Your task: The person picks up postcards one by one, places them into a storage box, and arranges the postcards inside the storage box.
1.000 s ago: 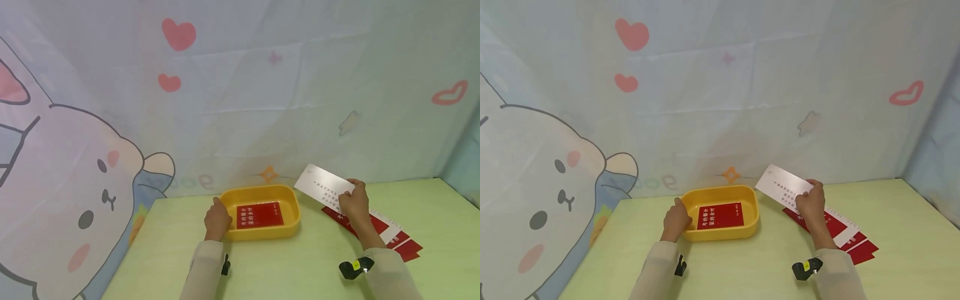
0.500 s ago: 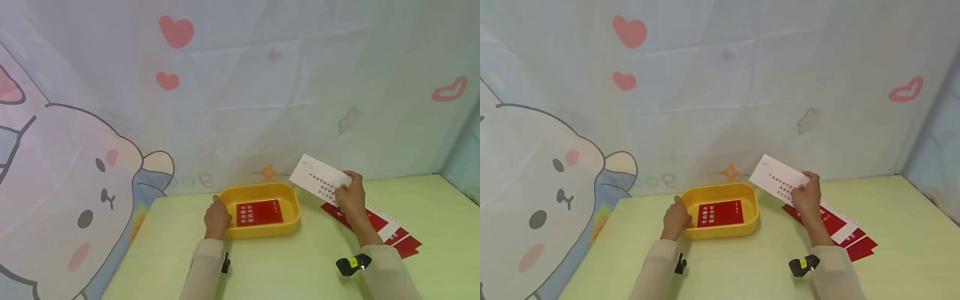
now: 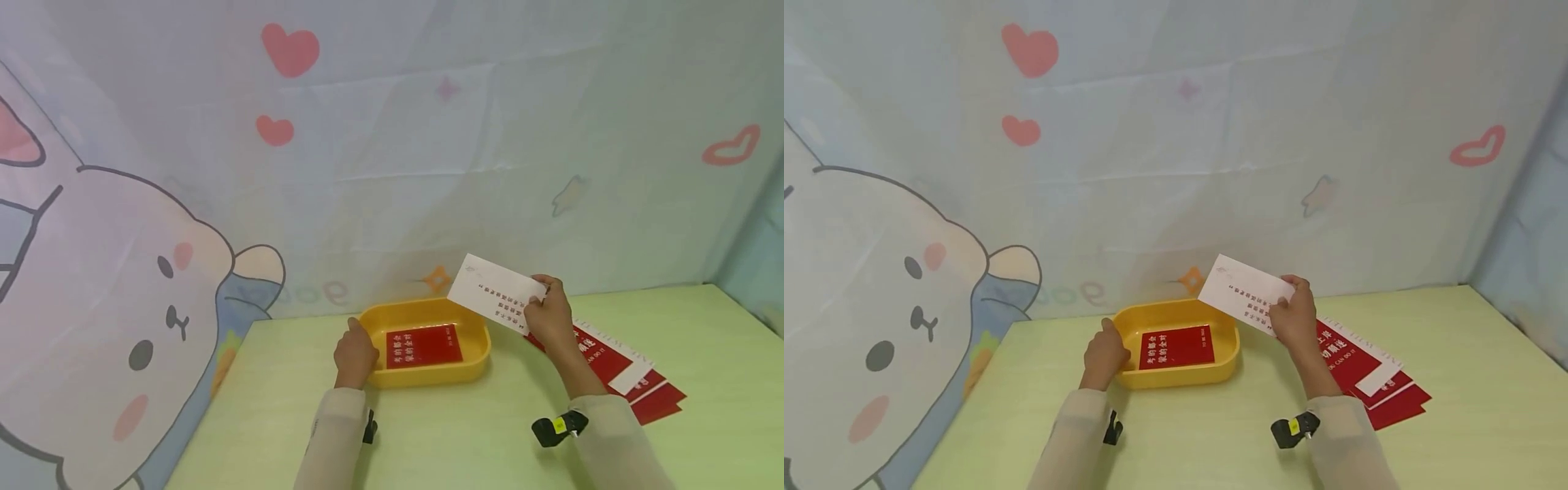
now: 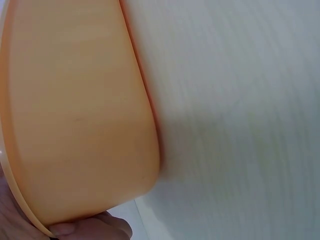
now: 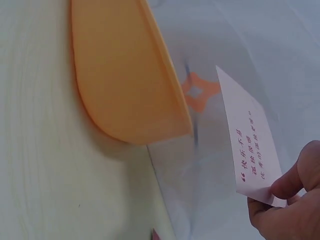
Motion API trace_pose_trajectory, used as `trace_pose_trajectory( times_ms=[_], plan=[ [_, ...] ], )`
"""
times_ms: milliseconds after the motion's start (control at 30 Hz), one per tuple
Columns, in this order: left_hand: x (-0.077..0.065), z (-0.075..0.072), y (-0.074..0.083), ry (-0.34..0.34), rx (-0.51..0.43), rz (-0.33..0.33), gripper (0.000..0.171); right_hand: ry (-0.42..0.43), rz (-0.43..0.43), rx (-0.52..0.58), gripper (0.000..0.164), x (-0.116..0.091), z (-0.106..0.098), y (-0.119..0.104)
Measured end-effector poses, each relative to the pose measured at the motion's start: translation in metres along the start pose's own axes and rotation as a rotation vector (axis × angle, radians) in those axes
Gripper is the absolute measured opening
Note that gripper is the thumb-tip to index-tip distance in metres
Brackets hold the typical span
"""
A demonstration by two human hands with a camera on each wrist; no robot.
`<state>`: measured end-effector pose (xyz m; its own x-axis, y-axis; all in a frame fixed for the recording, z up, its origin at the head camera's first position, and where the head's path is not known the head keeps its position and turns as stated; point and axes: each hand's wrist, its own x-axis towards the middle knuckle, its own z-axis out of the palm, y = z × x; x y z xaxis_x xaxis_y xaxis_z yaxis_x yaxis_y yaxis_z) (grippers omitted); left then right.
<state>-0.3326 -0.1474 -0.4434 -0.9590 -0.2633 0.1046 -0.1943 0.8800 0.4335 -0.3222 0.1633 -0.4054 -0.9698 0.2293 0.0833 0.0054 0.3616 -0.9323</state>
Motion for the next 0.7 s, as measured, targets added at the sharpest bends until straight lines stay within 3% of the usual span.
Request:
trace_pose_trajectory(
  times_ms=[333,700],
  plan=[
    [0.007,0.001,0.001,-0.015,0.023,-0.015,0.048,-0.096,-0.044,-0.046,0.048,0.006,0.010,-0.018],
    [0.010,0.004,0.003,-0.026,0.023,-0.019,0.049,-0.135,-0.077,-0.080,0.047,0.003,0.016,-0.019]
  ],
)
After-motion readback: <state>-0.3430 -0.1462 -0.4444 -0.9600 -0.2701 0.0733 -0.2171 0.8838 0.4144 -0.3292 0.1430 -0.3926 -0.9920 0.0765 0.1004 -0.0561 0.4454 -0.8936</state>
